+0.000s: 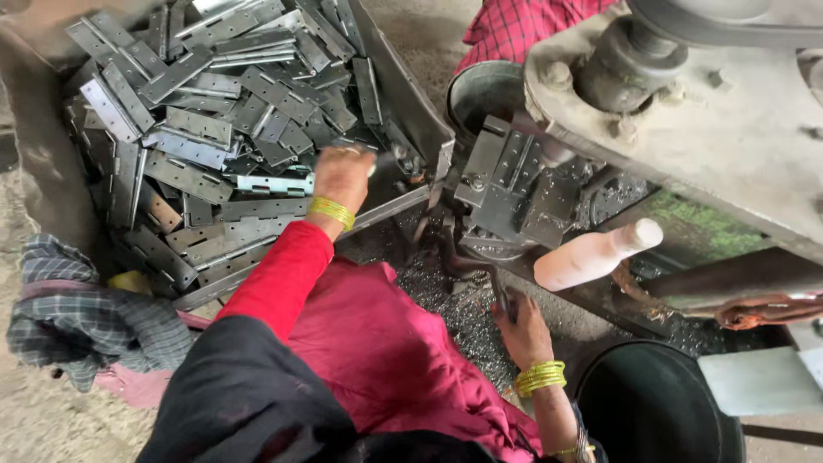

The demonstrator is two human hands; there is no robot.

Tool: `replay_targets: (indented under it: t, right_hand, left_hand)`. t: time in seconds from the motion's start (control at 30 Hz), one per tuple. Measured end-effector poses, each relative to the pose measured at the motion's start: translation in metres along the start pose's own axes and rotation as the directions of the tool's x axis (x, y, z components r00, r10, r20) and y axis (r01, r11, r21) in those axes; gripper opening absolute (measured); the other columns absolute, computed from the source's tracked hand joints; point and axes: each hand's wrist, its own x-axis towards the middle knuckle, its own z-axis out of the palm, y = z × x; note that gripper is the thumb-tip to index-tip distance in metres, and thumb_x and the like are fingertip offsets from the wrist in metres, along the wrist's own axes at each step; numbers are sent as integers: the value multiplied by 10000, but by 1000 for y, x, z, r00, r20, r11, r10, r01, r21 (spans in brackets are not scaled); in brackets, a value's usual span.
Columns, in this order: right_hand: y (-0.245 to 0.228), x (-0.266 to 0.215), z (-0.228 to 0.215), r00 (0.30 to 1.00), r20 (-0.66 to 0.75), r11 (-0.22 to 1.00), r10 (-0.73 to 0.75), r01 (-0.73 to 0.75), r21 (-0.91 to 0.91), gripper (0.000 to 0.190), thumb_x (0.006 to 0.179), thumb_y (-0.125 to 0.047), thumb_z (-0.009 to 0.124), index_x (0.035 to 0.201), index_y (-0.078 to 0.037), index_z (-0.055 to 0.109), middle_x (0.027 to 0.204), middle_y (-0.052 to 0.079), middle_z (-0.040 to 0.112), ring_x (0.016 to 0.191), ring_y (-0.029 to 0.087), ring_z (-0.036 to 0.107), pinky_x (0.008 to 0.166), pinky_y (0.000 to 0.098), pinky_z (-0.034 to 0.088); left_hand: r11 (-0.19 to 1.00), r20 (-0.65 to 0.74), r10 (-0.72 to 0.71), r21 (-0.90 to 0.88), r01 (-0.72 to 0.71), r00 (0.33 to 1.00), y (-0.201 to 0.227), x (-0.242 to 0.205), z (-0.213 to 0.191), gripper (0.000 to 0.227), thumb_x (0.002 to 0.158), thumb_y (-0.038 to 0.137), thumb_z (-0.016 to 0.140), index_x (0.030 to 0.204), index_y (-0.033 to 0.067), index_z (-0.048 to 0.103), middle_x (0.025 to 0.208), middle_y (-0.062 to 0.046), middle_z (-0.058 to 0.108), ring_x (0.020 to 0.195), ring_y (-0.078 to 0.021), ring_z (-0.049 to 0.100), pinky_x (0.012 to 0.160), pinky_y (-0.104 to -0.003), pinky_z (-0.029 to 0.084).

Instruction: The person repeatedly picks metal hinge pieces from a bin, places them into a press machine, and operates the press to process each piece. The person handles the pieces one at a time and returns them to the bin after pressing.

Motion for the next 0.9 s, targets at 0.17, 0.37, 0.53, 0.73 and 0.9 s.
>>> replay_targets:
  t: [0.17, 0.37, 0.53, 0.73, 0.9]
  right_hand:
    - [5, 3, -3, 985, -46, 962, -166, 172, 213, 607, 924, -261, 703, 1419, 33, 511, 1325, 238, 624, 1262, 354, 572, 1031, 422, 441]
    - [30, -13, -2, 996, 81, 665, 49, -93, 741, 333, 974, -83, 704, 1269, 50, 624, 1116, 112, 692, 984, 159, 604, 849, 328, 485]
    - [31, -5, 7, 974, 181, 733, -137, -23, 680, 174, 898, 40, 712, 1070, 54, 692, 943, 87, 786, 877, 146, 738, 809, 310, 605]
    - [10, -1, 8, 992, -18, 534, 129, -54, 844, 610, 906, 5, 616, 1473, -96, 413, 1204, 68, 663, 1009, 128, 649, 793, 291, 529]
    - [8, 0, 6, 977, -25, 954, 210, -199, 222, 628, 924, -270, 716, 1465, -98, 447, 1204, 172, 714, 1106, 281, 692, 886, 413, 534]
  left_hand:
    - [983, 117, 81, -176, -60, 990, 143, -71, -27, 184, 880, 162, 700, 1038, 70, 727, 942, -113, 747, 840, -222, 712, 758, -363, 544]
    - [634, 499, 93, -697, 335, 862, 225, -142, 49, 516, 811, 153, 817, 1257, 28, 590, 1140, -68, 702, 1029, -175, 669, 882, -340, 556]
    - [859, 789, 301, -468, 206, 535, 200, -98, 29, 591, 741, 236, 853, 1266, 71, 634, 1177, -122, 727, 1071, -218, 674, 937, -348, 521]
    - [944, 424, 322, -73, -323, 846, 215, -108, 29, 338, 870, 139, 693, 1200, 76, 721, 1144, -182, 735, 1074, -340, 702, 920, -429, 541]
    - [706, 192, 523, 449, -548, 831, 231, -145, 82, 318, 979, 94, 563, 1259, 4, 685, 1297, -264, 662, 1134, -413, 694, 966, -473, 560]
